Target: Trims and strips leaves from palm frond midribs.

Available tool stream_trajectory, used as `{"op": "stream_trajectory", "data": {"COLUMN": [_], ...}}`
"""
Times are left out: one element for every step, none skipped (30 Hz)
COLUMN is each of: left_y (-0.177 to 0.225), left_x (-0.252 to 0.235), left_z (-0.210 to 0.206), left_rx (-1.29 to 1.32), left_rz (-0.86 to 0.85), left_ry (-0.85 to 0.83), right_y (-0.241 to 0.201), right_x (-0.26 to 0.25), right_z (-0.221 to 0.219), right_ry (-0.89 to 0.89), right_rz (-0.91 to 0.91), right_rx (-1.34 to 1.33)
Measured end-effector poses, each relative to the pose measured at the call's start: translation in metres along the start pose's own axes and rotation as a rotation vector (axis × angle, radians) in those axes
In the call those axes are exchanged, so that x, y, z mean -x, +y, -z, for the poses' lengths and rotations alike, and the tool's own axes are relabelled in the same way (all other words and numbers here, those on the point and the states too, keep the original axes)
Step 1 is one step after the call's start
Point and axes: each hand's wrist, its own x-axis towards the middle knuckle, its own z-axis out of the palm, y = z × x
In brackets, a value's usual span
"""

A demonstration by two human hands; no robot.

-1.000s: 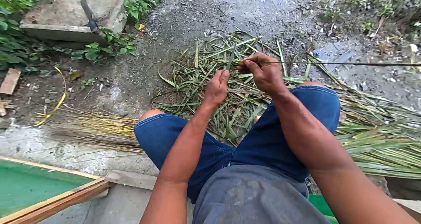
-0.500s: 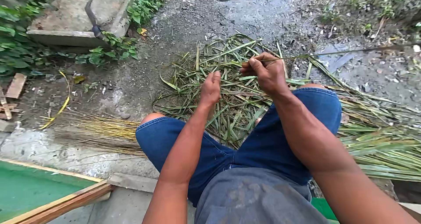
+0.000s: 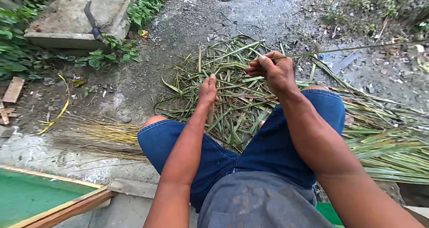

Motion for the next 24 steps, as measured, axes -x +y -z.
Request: {"op": "stream_trajectory", "data": {"left_y": [0.003,0.006,0.007,0.005,-0.001,-0.007,-0.01,-0.008,-0.003,0.004,0.01,0.017,0.022,0.027,0.03,0.029,0.026,0.022,0.018,0.014,0.012,0.013,0.016,0.019], "left_x": [0.002,0.006,0.009,0.009,0.004,-0.003,-0.009,-0.01,-0.006,0.002,0.012,0.022,0.031,0.039,0.044,0.045,0.042,0.036,0.029,0.021,0.016,0.015,0.019,0.024], "left_z": [-0.001,-0.003,-0.004,-0.005,-0.002,0.003,0.008,0.011,0.012,0.01,0.005,0.0,-0.005,-0.01,-0.015,-0.018,-0.019,-0.018,-0.015,-0.012,-0.009,-0.009,-0.01,-0.012], "left_rx": [-0.001,-0.012,-0.02,-0.008,0.028,0.084,0.131,0.163,0.181,0.178,0.146,0.092,0.021,-0.051,-0.116,-0.166,-0.194,-0.198,-0.184,-0.166,-0.154,-0.146,-0.146,-0.148], "left_rz": [-0.014,-0.061,-0.103,-0.103,-0.051,0.029,0.092,0.112,0.083,0.012,-0.077,-0.166,-0.238,-0.301,-0.359,-0.401,-0.416,-0.387,-0.313,-0.237,-0.186,-0.165,-0.177,-0.209], "left_ry": [0.0,-0.013,-0.029,-0.03,-0.012,0.032,0.079,0.113,0.12,0.097,0.049,-0.008,-0.059,-0.094,-0.108,-0.107,-0.098,-0.087,-0.078,-0.061,-0.041,-0.035,-0.037,-0.051], "right_y": [0.0,0.0,0.0,0.0,0.0,-0.002,-0.004,-0.005,-0.005,-0.004,-0.001,0.002,0.003,0.005,0.007,0.009,0.011,0.011,0.01,0.007,0.005,0.003,0.002,0.003], "right_x": [-0.001,0.0,0.001,0.003,0.004,0.003,0.001,0.0,0.0,0.001,0.002,0.005,0.006,0.006,0.006,0.006,0.006,0.006,0.006,0.006,0.006,0.006,0.005,0.005], "right_z": [0.0,-0.001,-0.002,-0.002,0.0,0.002,0.004,0.006,0.007,0.006,0.004,0.0,-0.004,-0.007,-0.01,-0.012,-0.013,-0.013,-0.011,-0.01,-0.008,-0.007,-0.007,-0.008], "right_ry": [0.001,0.001,0.0,-0.002,0.001,0.007,0.01,0.007,-0.005,-0.023,-0.041,-0.061,-0.082,-0.102,-0.119,-0.128,-0.134,-0.138,-0.137,-0.128,-0.119,-0.113,-0.111,-0.112], "right_rz": [-0.002,-0.004,-0.006,-0.005,0.0,0.011,0.032,0.055,0.074,0.097,0.123,0.146,0.167,0.184,0.204,0.225,0.233,0.221,0.195,0.177,0.168,0.169,0.17,0.17], "right_rx": [0.0,0.0,-0.001,-0.005,-0.006,0.007,0.032,0.074,0.125,0.171,0.216,0.264,0.311,0.35,0.379,0.397,0.396,0.375,0.34,0.309,0.29,0.272,0.259,0.246]}}
